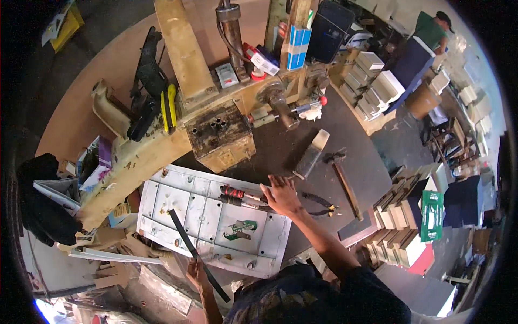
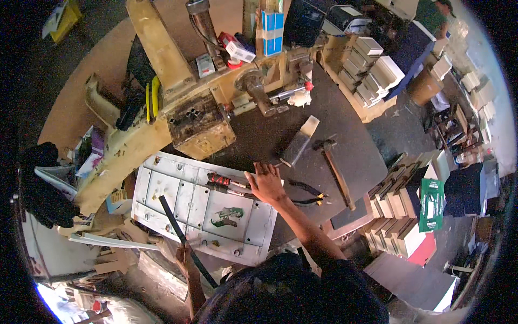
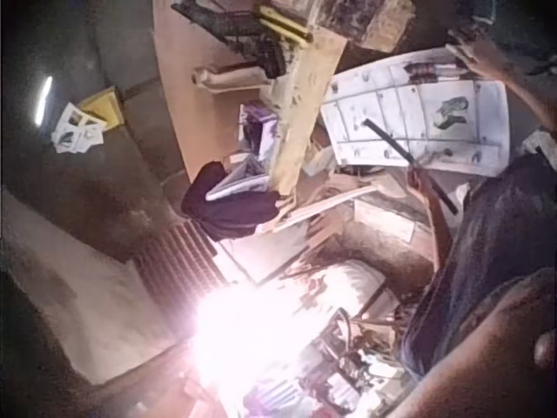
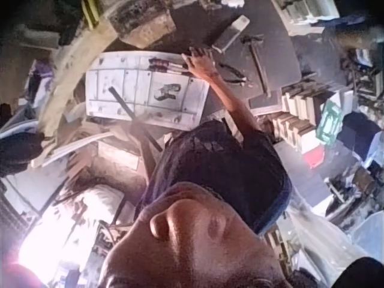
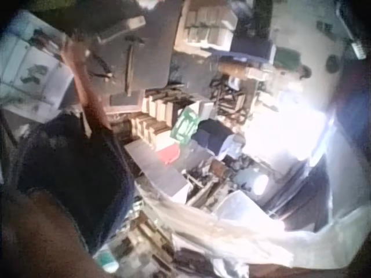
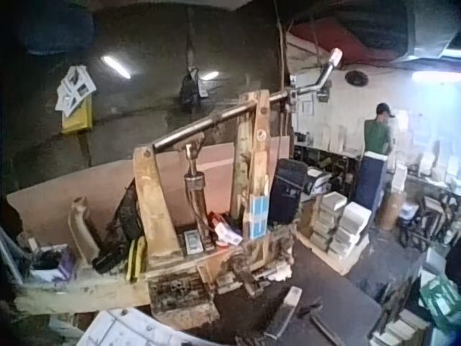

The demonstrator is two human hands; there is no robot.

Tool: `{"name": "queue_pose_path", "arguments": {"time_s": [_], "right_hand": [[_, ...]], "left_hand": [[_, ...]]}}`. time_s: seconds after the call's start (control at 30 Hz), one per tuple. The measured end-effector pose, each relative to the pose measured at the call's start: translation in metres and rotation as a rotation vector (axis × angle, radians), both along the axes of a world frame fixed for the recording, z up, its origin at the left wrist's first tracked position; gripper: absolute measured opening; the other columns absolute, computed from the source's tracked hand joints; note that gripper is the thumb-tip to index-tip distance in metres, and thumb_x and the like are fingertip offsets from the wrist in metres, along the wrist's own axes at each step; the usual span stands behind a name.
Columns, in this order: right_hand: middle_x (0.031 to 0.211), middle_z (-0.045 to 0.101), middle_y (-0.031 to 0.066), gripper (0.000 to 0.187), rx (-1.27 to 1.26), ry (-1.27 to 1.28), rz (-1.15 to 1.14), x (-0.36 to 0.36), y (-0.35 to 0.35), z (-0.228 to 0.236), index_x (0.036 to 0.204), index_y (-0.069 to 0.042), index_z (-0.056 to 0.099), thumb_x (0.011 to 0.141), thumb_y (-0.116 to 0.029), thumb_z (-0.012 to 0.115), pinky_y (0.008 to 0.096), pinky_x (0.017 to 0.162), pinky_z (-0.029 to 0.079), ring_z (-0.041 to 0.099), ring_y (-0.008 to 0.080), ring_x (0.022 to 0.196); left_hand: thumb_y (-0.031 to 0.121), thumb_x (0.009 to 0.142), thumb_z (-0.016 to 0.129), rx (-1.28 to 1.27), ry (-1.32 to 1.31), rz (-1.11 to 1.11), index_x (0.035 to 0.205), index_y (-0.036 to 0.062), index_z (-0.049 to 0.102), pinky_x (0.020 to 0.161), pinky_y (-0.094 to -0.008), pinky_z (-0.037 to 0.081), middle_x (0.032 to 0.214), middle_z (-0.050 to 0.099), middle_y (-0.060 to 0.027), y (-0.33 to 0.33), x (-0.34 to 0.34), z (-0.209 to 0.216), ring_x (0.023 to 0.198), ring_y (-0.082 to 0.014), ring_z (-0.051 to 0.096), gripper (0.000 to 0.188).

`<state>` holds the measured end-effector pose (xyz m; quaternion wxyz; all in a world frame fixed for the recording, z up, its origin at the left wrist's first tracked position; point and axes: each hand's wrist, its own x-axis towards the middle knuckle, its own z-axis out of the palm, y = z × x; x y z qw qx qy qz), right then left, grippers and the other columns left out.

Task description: The person shapes and cuts metal strips using benchtop manual machines and installs the strips into slots on a die board by hand and with pliers.

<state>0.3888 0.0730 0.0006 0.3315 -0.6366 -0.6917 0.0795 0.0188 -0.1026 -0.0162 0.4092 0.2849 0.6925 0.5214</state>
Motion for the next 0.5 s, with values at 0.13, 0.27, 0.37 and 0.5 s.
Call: {"name": "queue_pose_path", "arguments": {"time_s": [0.13,0.27,0.37,0.5], "right_hand": [[0.1,0.064,0.0215,0.05,-0.164,-0.103,0.062,-0.012,-0.008,-0.017,0.104,0.005,0.068,0.103,-0.043,0.053,0.054,0.092,0.043,0.062,0.0372,0.1],[0.099,0.065,0.0231,0.057,-0.125,-0.086,0.034,-0.007,-0.018,-0.023,0.099,0.004,0.07,0.104,-0.049,0.049,0.0546,0.093,0.041,0.062,0.0384,0.1],[0.098,0.066,0.0255,0.061,-0.272,-0.075,0.078,-0.009,-0.024,-0.016,0.096,0.005,0.07,0.103,-0.051,0.048,0.0568,0.095,0.039,0.063,0.0407,0.099],[0.103,0.067,0.0254,0.058,-0.129,-0.103,0.072,-0.003,-0.045,-0.007,0.096,0.001,0.073,0.103,-0.052,0.05,0.0586,0.094,0.039,0.063,0.043,0.098]], "left_hand": [[0.017,0.096,0.071,-0.052,0.099,-0.023,0.084,0.0073,0.059,0.062,-0.0256,0.033,0.076,0.047,0.0064,-0.005,-0.009,-0.003,0.07,-0.0063,0.044,0.02],[0.017,0.098,0.069,-0.037,0.102,-0.098,0.084,0.0067,0.058,0.065,-0.0248,0.035,0.077,0.047,0.0064,-0.008,-0.008,0.008,0.075,-0.0062,0.044,0.021],[0.018,0.099,0.068,-0.032,0.138,-0.124,0.087,0.0017,0.058,0.076,-0.0262,0.045,0.085,0.051,0.0025,-0.01,-0.015,0.009,0.082,-0.0094,0.05,0.023],[0.008,0.097,0.066,-0.303,0.692,-0.446,0.119,-0.0076,0.069,0.082,-0.0349,0.055,0.105,0.07,-0.0111,-0.009,-0.043,0.021,0.095,-0.0144,0.064,0.028]]}}
